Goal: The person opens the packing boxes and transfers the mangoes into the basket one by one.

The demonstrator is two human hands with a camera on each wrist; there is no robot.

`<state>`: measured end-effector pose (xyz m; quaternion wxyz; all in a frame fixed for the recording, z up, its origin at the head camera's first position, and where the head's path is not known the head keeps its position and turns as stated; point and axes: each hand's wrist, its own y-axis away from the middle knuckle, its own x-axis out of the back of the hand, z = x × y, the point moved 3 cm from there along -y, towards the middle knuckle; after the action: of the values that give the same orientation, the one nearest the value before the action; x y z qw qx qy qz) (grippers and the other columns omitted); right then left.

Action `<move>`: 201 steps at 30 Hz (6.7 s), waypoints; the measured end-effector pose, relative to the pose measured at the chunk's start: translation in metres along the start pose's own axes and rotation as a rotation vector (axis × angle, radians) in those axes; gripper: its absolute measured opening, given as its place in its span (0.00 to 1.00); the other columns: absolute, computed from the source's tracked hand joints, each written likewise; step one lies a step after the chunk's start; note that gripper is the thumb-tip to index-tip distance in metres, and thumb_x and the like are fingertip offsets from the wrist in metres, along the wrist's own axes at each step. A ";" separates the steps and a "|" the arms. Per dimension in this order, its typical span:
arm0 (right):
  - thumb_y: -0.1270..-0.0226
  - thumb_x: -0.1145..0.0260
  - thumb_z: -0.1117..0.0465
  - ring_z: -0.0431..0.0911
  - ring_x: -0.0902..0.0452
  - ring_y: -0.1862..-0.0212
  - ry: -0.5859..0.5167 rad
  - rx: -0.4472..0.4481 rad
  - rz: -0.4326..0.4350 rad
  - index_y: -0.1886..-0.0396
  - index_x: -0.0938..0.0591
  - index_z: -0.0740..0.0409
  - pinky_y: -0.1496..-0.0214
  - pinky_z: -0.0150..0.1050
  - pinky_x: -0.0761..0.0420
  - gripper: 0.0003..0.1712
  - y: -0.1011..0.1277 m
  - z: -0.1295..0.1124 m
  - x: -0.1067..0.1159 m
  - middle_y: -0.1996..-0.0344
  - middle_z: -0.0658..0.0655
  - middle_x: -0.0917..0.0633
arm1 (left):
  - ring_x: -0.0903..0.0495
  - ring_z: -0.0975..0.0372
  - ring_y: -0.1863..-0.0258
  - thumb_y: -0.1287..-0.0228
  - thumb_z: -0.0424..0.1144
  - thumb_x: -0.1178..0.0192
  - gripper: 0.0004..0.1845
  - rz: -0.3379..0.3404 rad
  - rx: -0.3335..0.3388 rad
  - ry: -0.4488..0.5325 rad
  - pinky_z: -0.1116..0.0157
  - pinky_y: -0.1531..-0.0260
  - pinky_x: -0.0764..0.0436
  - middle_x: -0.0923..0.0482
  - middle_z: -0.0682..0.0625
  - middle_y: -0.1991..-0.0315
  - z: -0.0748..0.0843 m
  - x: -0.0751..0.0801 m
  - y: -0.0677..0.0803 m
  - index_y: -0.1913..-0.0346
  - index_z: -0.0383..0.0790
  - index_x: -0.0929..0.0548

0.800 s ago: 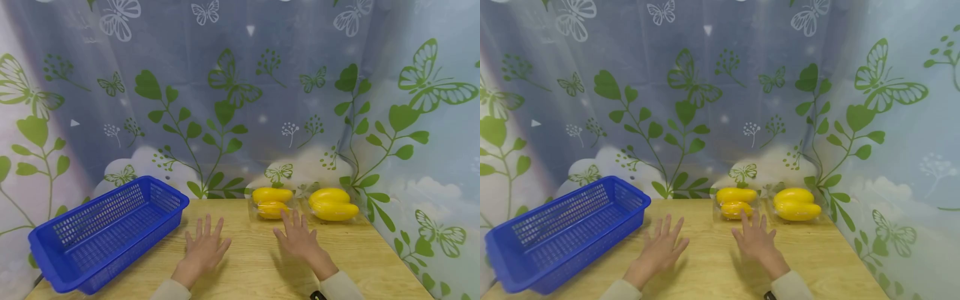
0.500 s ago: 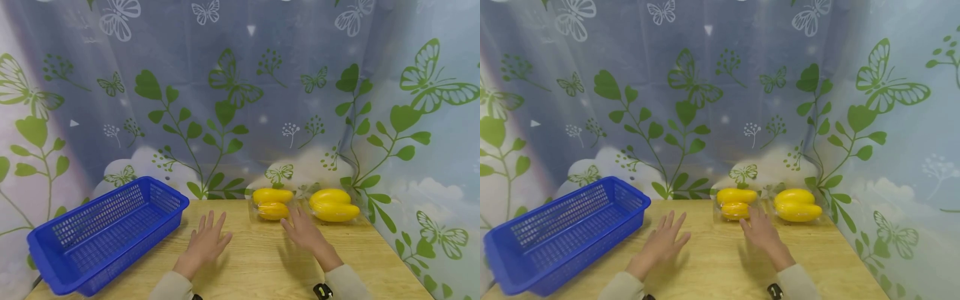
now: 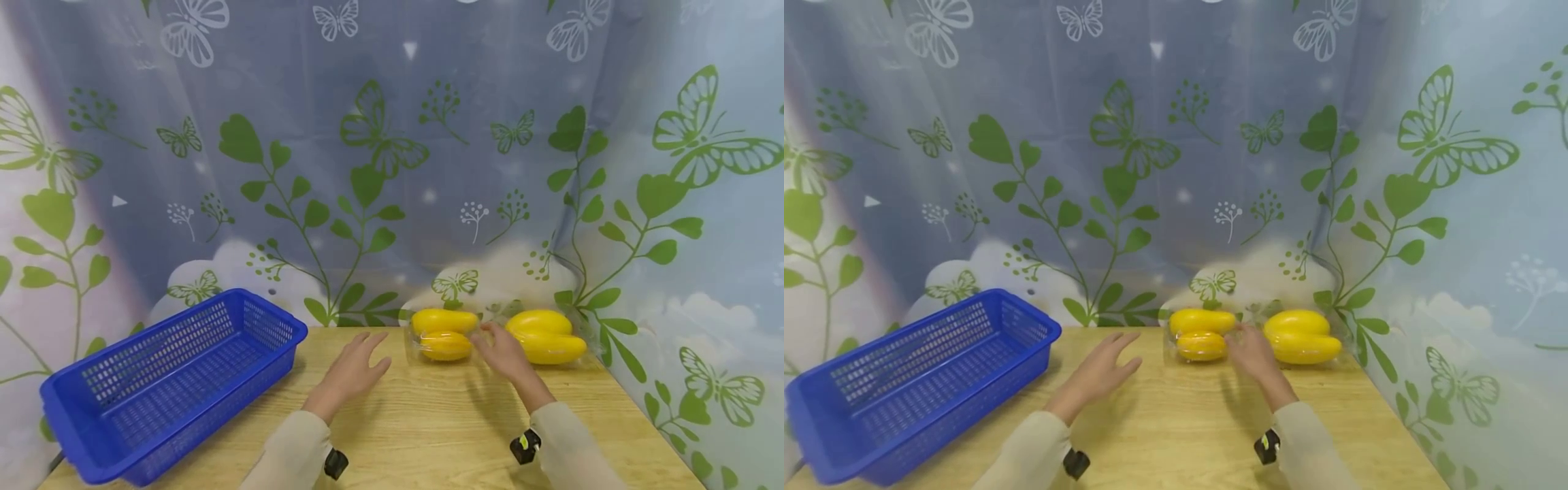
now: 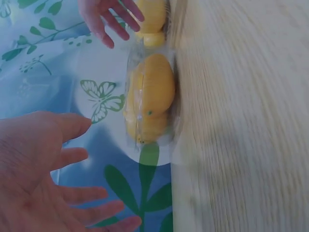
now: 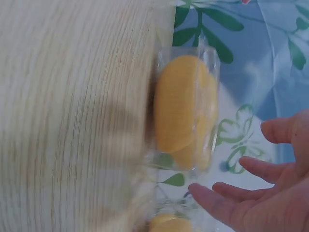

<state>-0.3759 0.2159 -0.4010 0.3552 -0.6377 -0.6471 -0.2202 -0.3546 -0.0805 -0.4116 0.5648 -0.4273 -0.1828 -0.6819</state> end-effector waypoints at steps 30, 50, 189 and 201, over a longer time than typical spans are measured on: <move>0.17 0.46 0.56 0.72 0.52 0.20 -0.326 -0.105 -0.070 0.19 0.42 0.65 0.22 0.67 0.38 0.35 -0.038 0.028 -0.018 0.20 0.76 0.48 | 0.25 0.40 0.32 0.24 0.37 0.41 0.28 -0.078 -0.014 0.174 0.43 0.36 0.21 0.30 0.37 0.26 0.014 -0.042 -0.068 0.25 0.36 0.30; 0.20 0.43 0.62 0.72 0.43 0.23 -0.199 -0.079 -0.023 0.26 0.31 0.68 0.24 0.67 0.35 0.28 -0.034 0.022 -0.022 0.24 0.75 0.35 | 0.16 0.44 0.48 0.25 0.31 0.43 0.25 -0.092 0.016 0.207 0.61 0.64 0.22 0.27 0.36 0.28 0.018 -0.051 -0.069 0.28 0.30 0.28; 0.39 0.27 0.65 0.41 0.38 0.80 0.309 0.213 0.045 0.38 0.19 0.69 0.70 0.39 0.24 0.28 0.035 -0.050 -0.062 0.50 0.71 0.12 | 0.19 0.49 0.49 0.39 0.38 0.26 0.34 0.010 -0.001 0.208 0.56 0.54 0.12 0.28 0.33 0.36 -0.005 -0.019 0.024 0.30 0.37 0.24; 0.39 0.26 0.63 0.39 0.44 0.82 0.369 0.281 0.058 0.42 0.16 0.68 0.80 0.33 0.38 0.26 0.036 -0.052 -0.060 0.69 0.64 0.11 | 0.19 0.48 0.49 0.42 0.40 0.24 0.36 0.004 -0.008 0.180 0.55 0.56 0.12 0.25 0.34 0.39 -0.008 -0.020 0.023 0.30 0.39 0.24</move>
<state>-0.3354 0.1409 -0.4179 0.5587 -0.5493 -0.5771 -0.2306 -0.3363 -0.0802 -0.4374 0.5785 -0.3668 -0.1277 -0.7173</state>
